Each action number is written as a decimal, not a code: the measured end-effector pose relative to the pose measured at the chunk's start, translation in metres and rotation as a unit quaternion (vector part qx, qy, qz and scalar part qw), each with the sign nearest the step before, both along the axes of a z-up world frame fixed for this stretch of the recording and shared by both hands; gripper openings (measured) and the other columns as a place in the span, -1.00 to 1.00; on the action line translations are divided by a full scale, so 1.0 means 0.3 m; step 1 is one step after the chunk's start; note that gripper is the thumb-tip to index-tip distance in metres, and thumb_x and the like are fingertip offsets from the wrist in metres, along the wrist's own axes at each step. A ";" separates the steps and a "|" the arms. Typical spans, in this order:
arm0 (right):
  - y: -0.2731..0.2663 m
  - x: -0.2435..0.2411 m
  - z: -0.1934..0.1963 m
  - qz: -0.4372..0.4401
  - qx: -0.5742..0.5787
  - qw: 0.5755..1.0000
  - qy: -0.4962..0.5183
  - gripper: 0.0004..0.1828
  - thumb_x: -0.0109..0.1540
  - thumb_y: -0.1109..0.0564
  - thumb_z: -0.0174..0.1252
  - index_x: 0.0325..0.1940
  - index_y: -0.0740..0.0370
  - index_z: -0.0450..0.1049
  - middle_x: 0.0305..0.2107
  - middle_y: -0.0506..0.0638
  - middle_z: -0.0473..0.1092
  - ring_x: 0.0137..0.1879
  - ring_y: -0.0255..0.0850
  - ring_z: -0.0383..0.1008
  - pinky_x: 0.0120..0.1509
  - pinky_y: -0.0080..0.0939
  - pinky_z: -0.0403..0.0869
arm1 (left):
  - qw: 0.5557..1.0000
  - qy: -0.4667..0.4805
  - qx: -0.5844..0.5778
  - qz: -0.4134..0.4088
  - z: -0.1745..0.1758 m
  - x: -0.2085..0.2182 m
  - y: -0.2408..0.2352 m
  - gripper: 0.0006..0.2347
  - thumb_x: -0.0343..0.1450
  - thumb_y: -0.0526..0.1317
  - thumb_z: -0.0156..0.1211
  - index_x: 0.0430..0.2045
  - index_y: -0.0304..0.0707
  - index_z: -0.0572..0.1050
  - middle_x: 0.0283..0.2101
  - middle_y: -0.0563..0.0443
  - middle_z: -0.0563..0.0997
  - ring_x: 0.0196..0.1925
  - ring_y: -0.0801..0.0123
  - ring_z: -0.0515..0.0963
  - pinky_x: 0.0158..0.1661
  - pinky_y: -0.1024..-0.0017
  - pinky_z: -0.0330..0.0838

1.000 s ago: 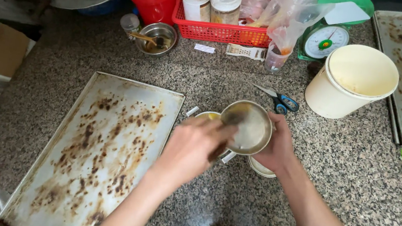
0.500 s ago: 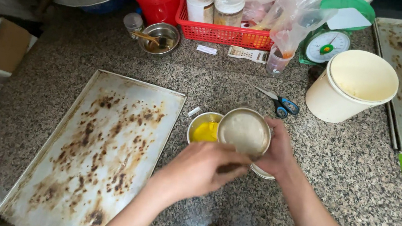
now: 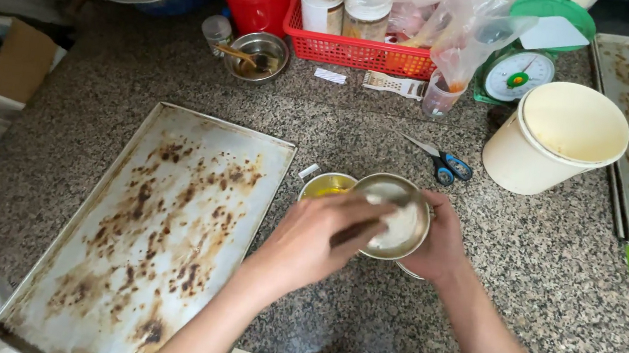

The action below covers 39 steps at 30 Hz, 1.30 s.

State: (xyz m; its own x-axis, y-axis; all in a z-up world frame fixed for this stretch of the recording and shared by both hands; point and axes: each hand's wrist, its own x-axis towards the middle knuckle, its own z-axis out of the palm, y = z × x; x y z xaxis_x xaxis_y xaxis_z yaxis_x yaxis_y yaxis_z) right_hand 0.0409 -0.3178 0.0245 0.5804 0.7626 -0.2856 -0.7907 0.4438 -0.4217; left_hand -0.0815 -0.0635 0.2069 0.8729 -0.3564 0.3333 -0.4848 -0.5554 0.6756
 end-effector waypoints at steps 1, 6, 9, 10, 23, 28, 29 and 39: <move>0.031 -0.016 0.054 -0.001 0.001 1.000 -0.001 -0.19 0.42 -0.40 0.14 0.55 0.21 0.49 0.32 0.33 0.57 0.42 0.25 0.60 0.59 0.23 0.52 | 1.000 -0.001 0.001 -0.001 -0.019 -0.001 -0.001 -0.72 0.70 -0.26 0.35 0.35 -0.19 0.69 0.42 -0.27 0.82 0.31 -0.07 0.91 0.34 -0.15 0.78; 0.112 -0.085 0.223 -0.128 -0.157 0.971 0.124 -0.21 0.30 -0.44 0.18 0.45 0.00 0.76 0.26 0.09 0.73 0.32 0.20 0.76 0.50 0.43 0.67 | 0.976 -0.072 0.137 0.153 -0.096 -0.021 -0.051 -0.80 0.65 -0.21 0.41 0.12 0.05 0.87 -0.10 0.00 0.91 -0.11 0.09 0.92 -0.18 0.16 0.83; -0.116 0.017 -0.247 -0.175 -0.349 0.819 -0.420 0.37 -0.21 0.23 0.89 0.58 0.10 0.28 0.39 0.12 0.58 0.42 -0.18 0.55 0.51 -0.07 0.47 | 0.995 -0.010 0.077 -0.059 -0.042 -0.073 -0.064 -0.75 0.71 -0.24 0.38 0.30 -0.11 0.70 0.14 -0.15 0.78 0.11 -0.18 0.85 0.00 -0.22 0.79; -0.067 0.008 -0.110 -0.175 -0.348 0.820 -0.420 0.37 -0.21 0.23 0.89 0.58 0.10 0.28 0.39 0.12 0.58 0.42 -0.18 0.55 0.51 -0.07 0.47 | 0.995 -0.010 0.077 -0.060 -0.013 -0.075 -0.044 -0.75 0.71 -0.24 0.38 0.30 -0.11 0.70 0.14 -0.15 0.78 0.11 -0.18 0.85 0.00 -0.22 0.79; 0.052 -0.015 0.096 -0.068 -0.108 0.992 0.016 -0.20 0.40 -0.36 0.02 0.55 0.16 0.53 0.36 0.34 0.55 0.40 0.29 0.56 0.52 0.38 0.50 | 0.992 -0.022 0.121 0.021 -0.025 -0.064 0.007 -0.76 0.72 -0.18 0.34 0.25 -0.18 0.77 0.12 -0.09 0.90 0.00 0.02 0.94 0.05 -0.06 0.84; 0.099 -0.030 0.178 -0.071 -0.186 0.980 -0.003 -0.19 0.35 -0.36 -0.10 0.49 0.17 0.48 0.44 0.35 0.43 0.40 0.30 0.43 0.48 0.34 0.47 | 0.986 0.057 0.154 -0.001 -0.003 -0.102 -0.015 -0.84 0.72 -0.29 0.31 0.13 -0.18 0.79 -0.06 -0.11 0.84 -0.16 -0.10 0.92 -0.12 -0.20 0.83; 0.088 -0.014 0.105 -0.079 -0.152 0.985 0.022 -0.31 0.34 -0.33 0.03 0.34 0.14 0.60 0.25 0.22 0.57 0.29 0.19 0.54 0.35 0.28 0.52 | 0.994 0.027 0.107 -0.001 -0.004 -0.103 -0.006 -0.82 0.71 -0.23 0.36 0.15 -0.17 0.80 0.06 -0.11 0.89 -0.03 -0.01 0.95 0.06 -0.16 0.84; 0.207 0.073 -0.227 -0.067 -0.056 0.986 0.139 -0.52 0.37 -0.15 0.22 0.12 0.23 0.77 0.19 0.30 0.75 0.34 0.42 0.77 0.56 0.65 0.65 | 0.983 0.108 0.054 0.135 0.121 -0.176 0.037 -0.79 0.73 -0.22 0.30 0.04 -0.18 0.88 -0.15 -0.15 0.94 -0.04 -0.02 0.94 0.04 0.13 0.85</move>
